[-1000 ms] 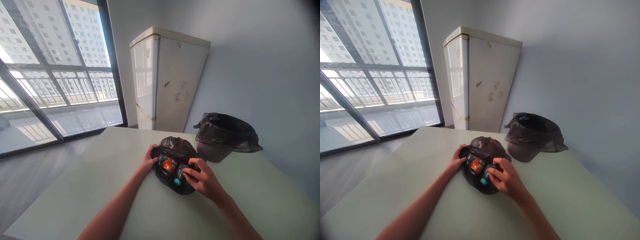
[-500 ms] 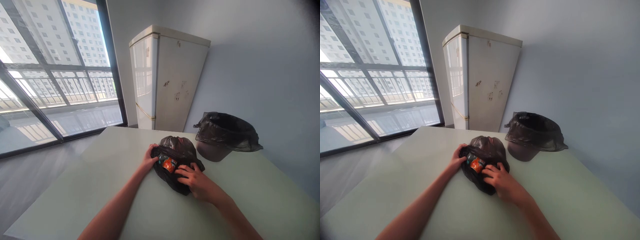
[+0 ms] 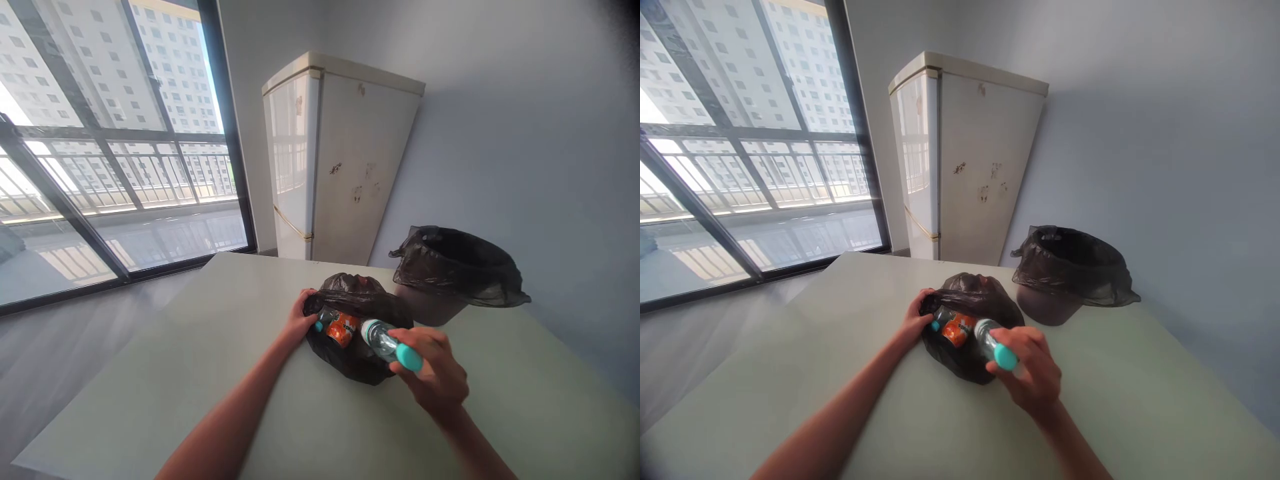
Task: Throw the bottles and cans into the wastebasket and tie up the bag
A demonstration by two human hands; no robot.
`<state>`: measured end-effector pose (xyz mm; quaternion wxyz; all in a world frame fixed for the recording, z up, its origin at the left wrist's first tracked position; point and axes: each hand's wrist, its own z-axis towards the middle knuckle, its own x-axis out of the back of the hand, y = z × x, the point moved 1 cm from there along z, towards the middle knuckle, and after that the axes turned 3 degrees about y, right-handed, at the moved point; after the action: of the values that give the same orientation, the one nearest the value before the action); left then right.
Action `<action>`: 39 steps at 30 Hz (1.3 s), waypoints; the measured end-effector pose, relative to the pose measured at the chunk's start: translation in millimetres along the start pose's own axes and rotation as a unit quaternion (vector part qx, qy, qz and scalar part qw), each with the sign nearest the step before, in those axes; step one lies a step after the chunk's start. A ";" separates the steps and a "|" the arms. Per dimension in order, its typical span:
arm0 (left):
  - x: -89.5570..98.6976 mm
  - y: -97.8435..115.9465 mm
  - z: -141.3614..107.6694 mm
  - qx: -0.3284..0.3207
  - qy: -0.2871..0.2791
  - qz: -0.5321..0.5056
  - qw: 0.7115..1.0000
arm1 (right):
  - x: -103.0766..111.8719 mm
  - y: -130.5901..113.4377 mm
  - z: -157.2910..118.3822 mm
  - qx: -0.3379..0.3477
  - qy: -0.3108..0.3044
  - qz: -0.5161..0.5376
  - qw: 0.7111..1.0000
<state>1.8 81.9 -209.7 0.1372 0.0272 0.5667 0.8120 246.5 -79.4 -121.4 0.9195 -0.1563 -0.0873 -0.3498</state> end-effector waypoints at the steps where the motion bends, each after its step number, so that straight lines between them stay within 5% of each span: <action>1: 0.0 -0.1 0.0 0.001 0.001 0.002 1.000 | 2.0 -0.8 -1.9 -0.032 0.042 0.006 0.999; 4: -0.3 0.3 0.0 -0.003 0.001 0.005 1.000 | 3.0 -0.7 -7.1 -0.121 0.084 0.013 0.989; 9: -0.7 2.0 0.0 -0.013 -0.002 0.011 1.000 | -6.9 0.7 -5.6 -0.214 -0.013 -0.005 0.977; 30: -0.2 0.4 -0.1 -0.013 -0.006 0.018 1.000 | -36.1 22.9 -22.6 -0.348 -0.210 -0.031 0.913; 34: 0.9 -1.4 0.2 -0.020 -0.002 0.018 1.000 | -28.7 20.8 -17.3 -0.330 -0.148 -0.012 0.932; 37: 2.0 -3.5 1.2 -0.029 0.004 0.020 0.999 | -30.5 2.4 0.1 -0.238 -0.068 0.008 0.969; 39: 1.7 -5.2 2.3 -0.033 0.010 0.017 0.999 | -44.3 -15.9 15.4 -0.198 -0.071 0.040 0.977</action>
<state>1.6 86.1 -213.9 0.1180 0.0241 0.5402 0.8329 202.3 -58.0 -115.4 0.8750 -0.3629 -0.0748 -0.3115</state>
